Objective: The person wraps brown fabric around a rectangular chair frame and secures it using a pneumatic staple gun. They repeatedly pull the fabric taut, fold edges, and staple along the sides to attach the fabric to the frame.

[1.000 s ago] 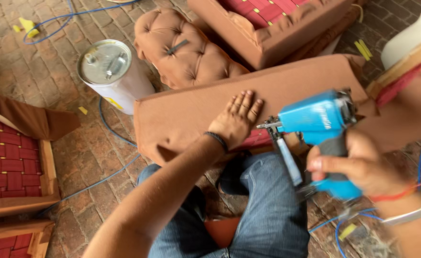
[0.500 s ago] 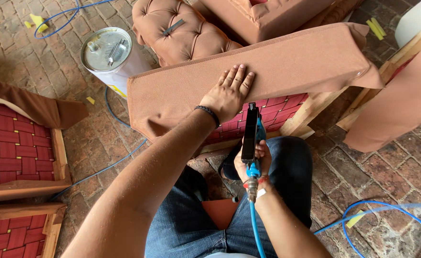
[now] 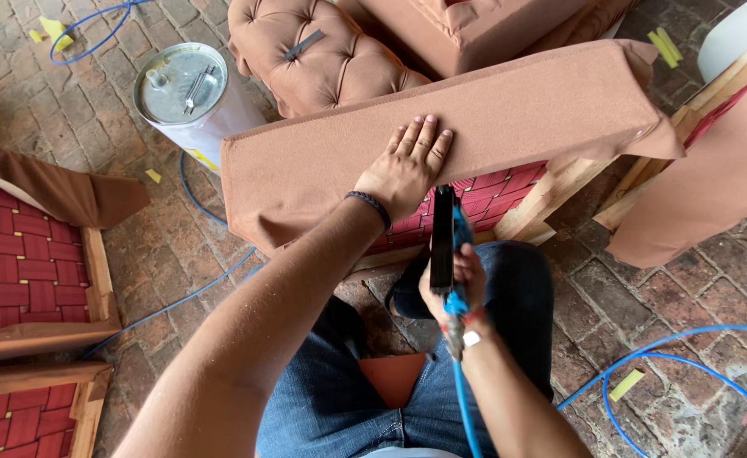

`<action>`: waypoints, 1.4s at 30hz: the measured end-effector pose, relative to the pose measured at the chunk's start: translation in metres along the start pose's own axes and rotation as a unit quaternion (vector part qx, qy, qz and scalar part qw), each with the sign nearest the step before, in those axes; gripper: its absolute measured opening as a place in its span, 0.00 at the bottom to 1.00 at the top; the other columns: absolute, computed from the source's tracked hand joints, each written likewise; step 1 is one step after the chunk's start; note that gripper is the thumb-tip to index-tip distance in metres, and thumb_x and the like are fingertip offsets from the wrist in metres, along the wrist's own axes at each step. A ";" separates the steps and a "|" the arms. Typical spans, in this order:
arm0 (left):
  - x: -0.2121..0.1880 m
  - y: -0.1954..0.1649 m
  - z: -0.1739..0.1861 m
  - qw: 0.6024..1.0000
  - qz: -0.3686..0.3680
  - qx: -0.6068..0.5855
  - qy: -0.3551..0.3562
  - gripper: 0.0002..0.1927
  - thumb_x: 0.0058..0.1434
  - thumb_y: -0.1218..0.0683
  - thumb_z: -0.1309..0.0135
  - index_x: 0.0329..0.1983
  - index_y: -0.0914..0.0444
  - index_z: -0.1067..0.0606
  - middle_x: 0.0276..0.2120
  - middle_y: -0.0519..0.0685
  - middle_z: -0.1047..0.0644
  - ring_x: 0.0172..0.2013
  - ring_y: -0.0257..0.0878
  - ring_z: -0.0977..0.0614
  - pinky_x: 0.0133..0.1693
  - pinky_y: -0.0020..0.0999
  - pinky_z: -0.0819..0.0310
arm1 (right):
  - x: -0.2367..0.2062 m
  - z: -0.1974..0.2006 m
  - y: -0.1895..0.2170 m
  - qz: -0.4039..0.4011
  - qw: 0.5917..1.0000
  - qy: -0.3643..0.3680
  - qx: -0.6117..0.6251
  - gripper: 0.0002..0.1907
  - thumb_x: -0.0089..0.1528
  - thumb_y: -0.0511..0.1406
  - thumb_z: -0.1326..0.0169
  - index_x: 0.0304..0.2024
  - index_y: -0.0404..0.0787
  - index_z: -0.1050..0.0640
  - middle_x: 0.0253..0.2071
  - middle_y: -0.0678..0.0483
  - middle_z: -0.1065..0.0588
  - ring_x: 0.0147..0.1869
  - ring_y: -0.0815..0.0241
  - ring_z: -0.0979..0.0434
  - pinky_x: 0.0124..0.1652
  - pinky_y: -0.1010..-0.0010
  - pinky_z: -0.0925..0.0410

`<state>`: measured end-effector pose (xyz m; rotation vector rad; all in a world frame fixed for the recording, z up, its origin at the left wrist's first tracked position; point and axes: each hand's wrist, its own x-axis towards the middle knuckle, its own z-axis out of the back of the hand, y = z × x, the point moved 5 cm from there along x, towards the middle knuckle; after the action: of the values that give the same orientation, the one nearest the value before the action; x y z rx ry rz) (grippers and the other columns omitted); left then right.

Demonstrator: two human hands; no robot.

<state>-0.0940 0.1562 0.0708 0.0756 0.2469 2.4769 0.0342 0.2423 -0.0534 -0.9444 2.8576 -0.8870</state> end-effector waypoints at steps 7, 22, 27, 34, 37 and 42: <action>0.003 0.003 -0.004 0.998 0.009 -0.045 -0.048 0.33 0.69 0.55 0.66 0.77 0.68 0.54 0.74 0.68 0.51 0.74 0.58 0.49 0.71 0.51 0.57 | -0.052 -0.150 0.027 0.103 0.777 -0.223 -0.580 0.20 0.55 0.43 0.46 0.40 0.32 0.25 0.23 0.52 0.28 0.24 0.60 0.27 0.29 0.69 0.30; -0.222 0.091 0.020 0.952 0.267 -0.014 -0.148 0.39 0.55 0.55 0.47 0.73 0.56 0.38 0.70 0.53 0.35 0.69 0.49 0.36 0.67 0.55 0.48 | 0.169 -0.217 0.025 0.122 -0.175 0.073 -0.974 0.38 0.52 0.40 0.32 0.66 0.49 0.24 0.50 0.46 0.23 0.54 0.43 0.25 0.55 0.54 0.32; -0.225 0.089 0.015 0.939 0.221 -0.123 -0.233 0.25 0.58 0.56 0.49 0.61 0.62 0.26 0.56 0.54 0.25 0.56 0.52 0.26 0.59 0.47 0.33 | 0.129 -0.189 -0.066 0.228 -0.122 0.127 -0.958 0.25 0.56 0.39 0.35 0.55 0.39 0.22 0.53 0.44 0.26 0.59 0.44 0.27 0.60 0.56 0.33; -0.187 0.113 0.011 0.912 0.323 -0.209 -0.143 0.09 0.63 0.57 0.53 0.43 0.60 0.23 0.42 0.55 0.20 0.46 0.53 0.19 0.47 0.47 0.23 | 0.145 -0.092 -0.131 0.152 -0.093 0.115 -0.977 0.09 0.61 0.33 0.41 0.44 0.42 0.22 0.43 0.50 0.23 0.51 0.46 0.23 0.51 0.55 0.30; -0.173 0.123 0.013 0.913 0.323 -0.224 -0.109 0.09 0.65 0.57 0.54 0.43 0.62 0.24 0.39 0.58 0.20 0.44 0.54 0.19 0.46 0.48 0.22 | 0.165 -0.083 -0.130 0.122 -0.103 0.084 -0.983 0.09 0.59 0.30 0.45 0.42 0.41 0.25 0.42 0.48 0.24 0.51 0.43 0.24 0.51 0.53 0.31; -0.170 0.126 0.017 0.920 0.293 -0.255 -0.058 0.10 0.63 0.52 0.50 0.41 0.63 0.24 0.41 0.58 0.20 0.47 0.53 0.19 0.51 0.49 0.26 | 0.168 -0.073 -0.152 0.097 -0.148 0.101 -0.979 0.22 0.43 0.34 0.40 0.38 0.33 0.30 0.38 0.37 0.27 0.45 0.35 0.26 0.45 0.51 0.31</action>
<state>-0.0318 -0.0425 0.1128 0.0820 -0.5581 3.0276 -0.0326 0.0873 0.1143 -0.4108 -0.4426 -2.3281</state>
